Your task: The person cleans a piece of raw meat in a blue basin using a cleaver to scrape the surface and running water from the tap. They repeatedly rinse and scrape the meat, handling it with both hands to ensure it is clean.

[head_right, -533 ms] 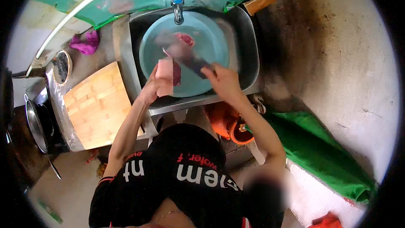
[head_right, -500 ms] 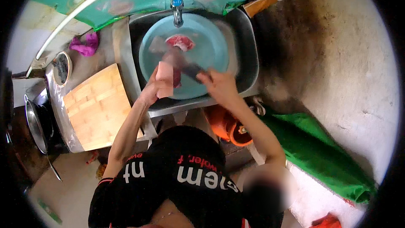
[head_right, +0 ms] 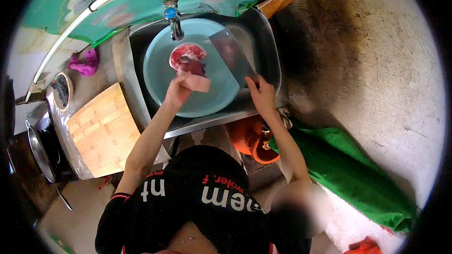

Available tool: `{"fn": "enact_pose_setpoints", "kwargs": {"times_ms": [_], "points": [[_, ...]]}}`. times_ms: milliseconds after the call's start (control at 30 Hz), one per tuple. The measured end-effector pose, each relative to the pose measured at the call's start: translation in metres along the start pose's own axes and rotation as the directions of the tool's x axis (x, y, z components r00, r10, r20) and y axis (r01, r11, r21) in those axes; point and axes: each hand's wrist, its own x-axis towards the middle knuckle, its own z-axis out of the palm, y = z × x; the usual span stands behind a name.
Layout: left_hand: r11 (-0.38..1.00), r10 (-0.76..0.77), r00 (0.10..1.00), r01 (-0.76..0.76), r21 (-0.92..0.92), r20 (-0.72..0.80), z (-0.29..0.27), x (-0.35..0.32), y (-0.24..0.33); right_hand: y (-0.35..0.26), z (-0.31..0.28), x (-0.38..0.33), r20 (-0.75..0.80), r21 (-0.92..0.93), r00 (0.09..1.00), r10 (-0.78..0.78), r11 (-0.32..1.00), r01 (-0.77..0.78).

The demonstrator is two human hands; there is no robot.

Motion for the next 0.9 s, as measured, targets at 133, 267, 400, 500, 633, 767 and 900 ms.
{"fn": "enact_pose_setpoints", "kwargs": {"times_ms": [133, 267, 400, 500, 633, 767, 900], "points": [[0.716, 0.146, 0.986, -0.163, 0.679, 0.082, -0.048, -0.001, 0.0, 0.021, -0.003, -0.01, 0.002, 0.014, 1.0, 0.03, 0.999, -0.03], [-0.506, 0.3, 0.879, -0.182, 0.843, 0.37, -0.025, -0.003, -0.02, 0.019, -0.004, -0.021, 0.018, -0.003, 0.999, 0.052, 0.999, -0.052], [-0.703, 0.222, 0.947, -0.01, 0.711, 0.232, -0.014, 0.023, -0.054, 0.02, 0.0, -0.023, 0.032, 0.012, 0.999, -0.001, 1.0, 0.0], [-0.731, 0.236, 0.947, 0.024, 0.682, 0.22, -0.019, 0.045, -0.062, 0.019, -0.001, -0.022, 0.06, -0.025, 0.998, 0.003, 1.0, -0.001], [-0.464, 0.254, 0.967, 0.094, 0.881, 0.03, -0.019, 0.062, -0.053, 0.018, -0.005, -0.015, 0.106, -0.184, 0.994, -0.003, 0.983, 0.023], [0.617, -0.191, 0.935, 0.351, 0.704, -0.299, -0.007, 0.036, -0.013, -0.011, -0.012, -0.015, 0.177, -0.362, 0.967, -0.183, 0.902, 0.237], [0.834, -0.148, 0.986, 0.164, 0.526, -0.073, -0.03, 0.007, -0.002, -0.031, -0.005, -0.02, 0.327, -0.357, 0.862, -0.388, 0.793, 0.493]]}}
